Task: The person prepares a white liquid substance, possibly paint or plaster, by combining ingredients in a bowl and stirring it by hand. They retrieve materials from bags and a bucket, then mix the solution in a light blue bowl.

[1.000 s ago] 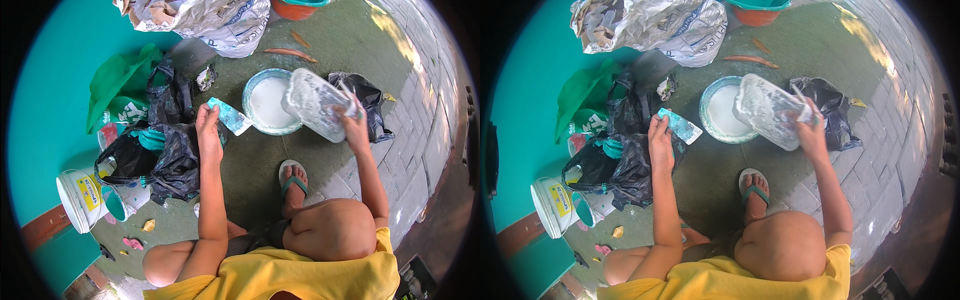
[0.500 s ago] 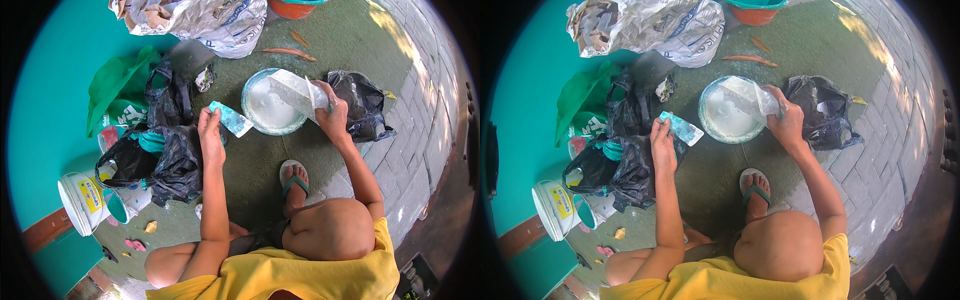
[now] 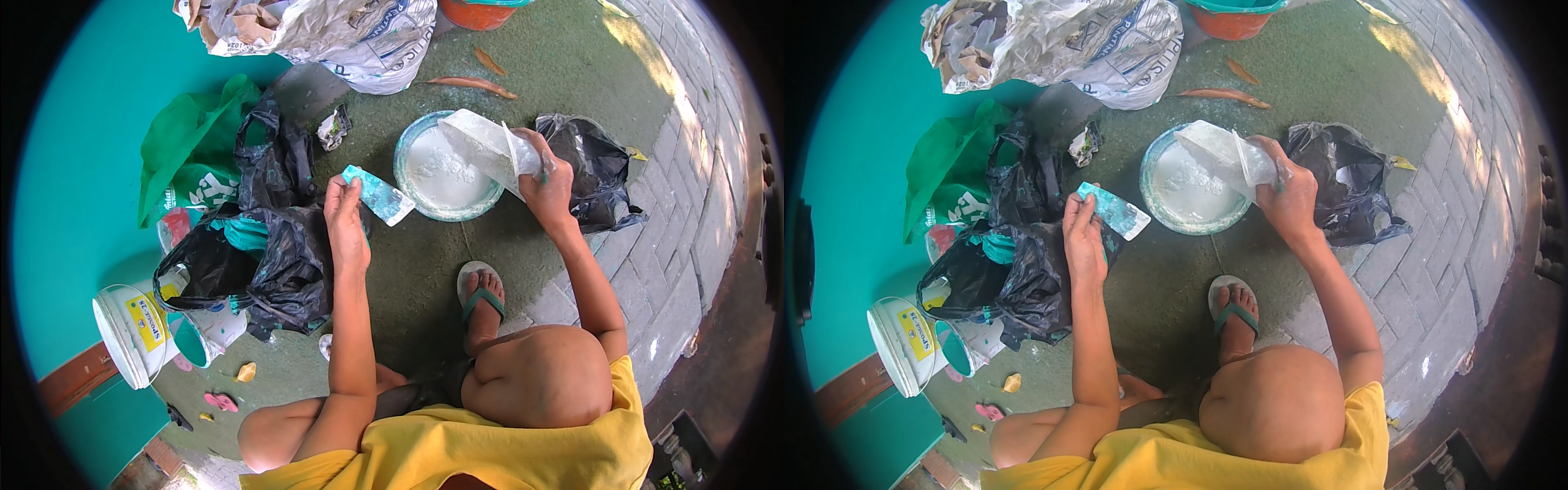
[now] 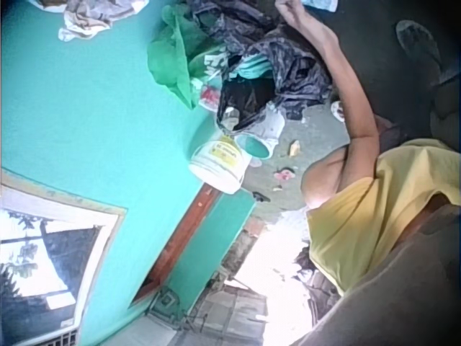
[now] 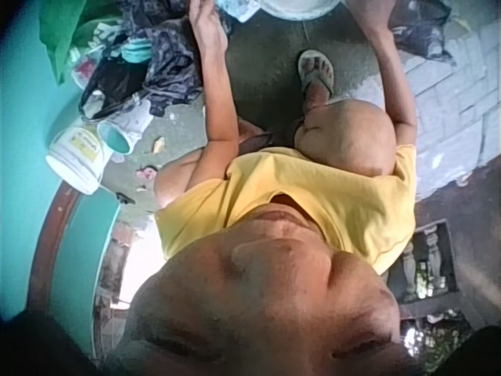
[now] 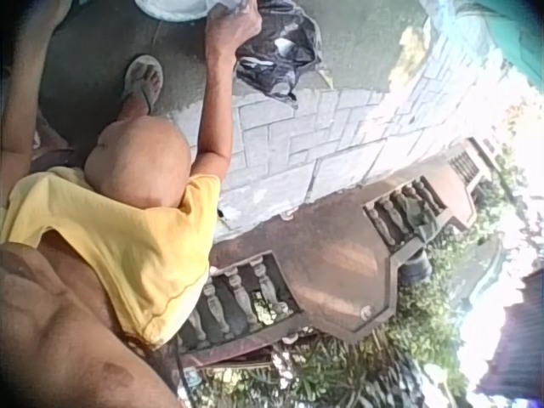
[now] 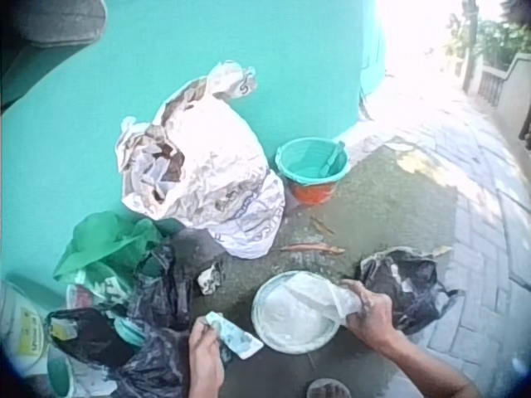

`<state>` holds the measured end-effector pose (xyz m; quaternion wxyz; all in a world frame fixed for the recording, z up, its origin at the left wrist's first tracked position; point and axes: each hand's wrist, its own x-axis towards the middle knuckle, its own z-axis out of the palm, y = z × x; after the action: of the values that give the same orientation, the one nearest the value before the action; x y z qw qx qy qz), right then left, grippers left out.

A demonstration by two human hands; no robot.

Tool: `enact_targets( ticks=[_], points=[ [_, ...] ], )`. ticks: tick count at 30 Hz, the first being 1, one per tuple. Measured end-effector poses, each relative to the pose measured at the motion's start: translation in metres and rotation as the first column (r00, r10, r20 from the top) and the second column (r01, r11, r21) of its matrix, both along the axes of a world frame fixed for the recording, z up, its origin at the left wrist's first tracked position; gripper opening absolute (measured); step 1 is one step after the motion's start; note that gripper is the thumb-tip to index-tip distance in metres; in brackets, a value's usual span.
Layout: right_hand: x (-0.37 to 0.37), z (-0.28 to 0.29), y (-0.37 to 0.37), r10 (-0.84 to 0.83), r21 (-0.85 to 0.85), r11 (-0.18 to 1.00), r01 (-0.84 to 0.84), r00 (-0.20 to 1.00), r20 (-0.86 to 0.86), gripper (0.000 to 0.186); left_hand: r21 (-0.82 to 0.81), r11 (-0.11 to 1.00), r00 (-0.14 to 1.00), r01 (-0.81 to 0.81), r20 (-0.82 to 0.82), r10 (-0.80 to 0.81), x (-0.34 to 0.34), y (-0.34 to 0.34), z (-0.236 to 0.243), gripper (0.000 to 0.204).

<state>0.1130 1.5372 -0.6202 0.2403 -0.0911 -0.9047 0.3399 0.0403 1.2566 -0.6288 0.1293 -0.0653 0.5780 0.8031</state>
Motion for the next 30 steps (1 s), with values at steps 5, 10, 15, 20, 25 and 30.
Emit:
enact_targets(
  ticks=[5, 10, 15, 20, 25, 30],
  points=[
    [0.005, 0.000, -0.002, 0.001, 0.118, 0.993, -0.005, 0.999, 0.034, 0.050, 0.013, 1.000, 1.000, -0.004, 0.004, 0.003, 0.001, 0.001, -0.002, 0.012],
    [0.003, 0.005, 0.000, 0.014, 0.158, 0.987, -0.020, 0.999, 0.039, 0.049, 0.006, 1.000, 1.000, 0.000, -0.003, 0.000, 0.000, 0.003, 0.004, 0.011],
    [0.002, 0.007, -0.005, 0.050, 0.176, 0.983, -0.048, 0.999, -0.009, 0.048, 0.013, 1.000, 1.000, 0.005, -0.013, -0.004, 0.000, -0.001, 0.000, 0.010],
    [-0.003, 0.011, -0.010, 0.041, 0.209, 0.977, -0.036, 0.999, -0.019, 0.047, 0.014, 1.000, 1.000, -0.008, -0.011, 0.008, 0.000, -0.001, 0.005, 0.010],
    [0.008, 0.018, -0.004, 0.080, 0.335, 0.940, -0.063, 0.996, -0.039, 0.049, 0.030, 1.000, 0.999, -0.008, -0.034, 0.009, 0.000, 0.001, 0.001, 0.012],
    [0.052, 0.059, 0.016, -0.229, 0.051, 0.970, 0.236, 0.966, -0.120, 0.031, 0.033, 0.999, 1.000, -0.004, -0.017, 0.004, 0.001, 0.004, 0.003, 0.016]
  ],
)
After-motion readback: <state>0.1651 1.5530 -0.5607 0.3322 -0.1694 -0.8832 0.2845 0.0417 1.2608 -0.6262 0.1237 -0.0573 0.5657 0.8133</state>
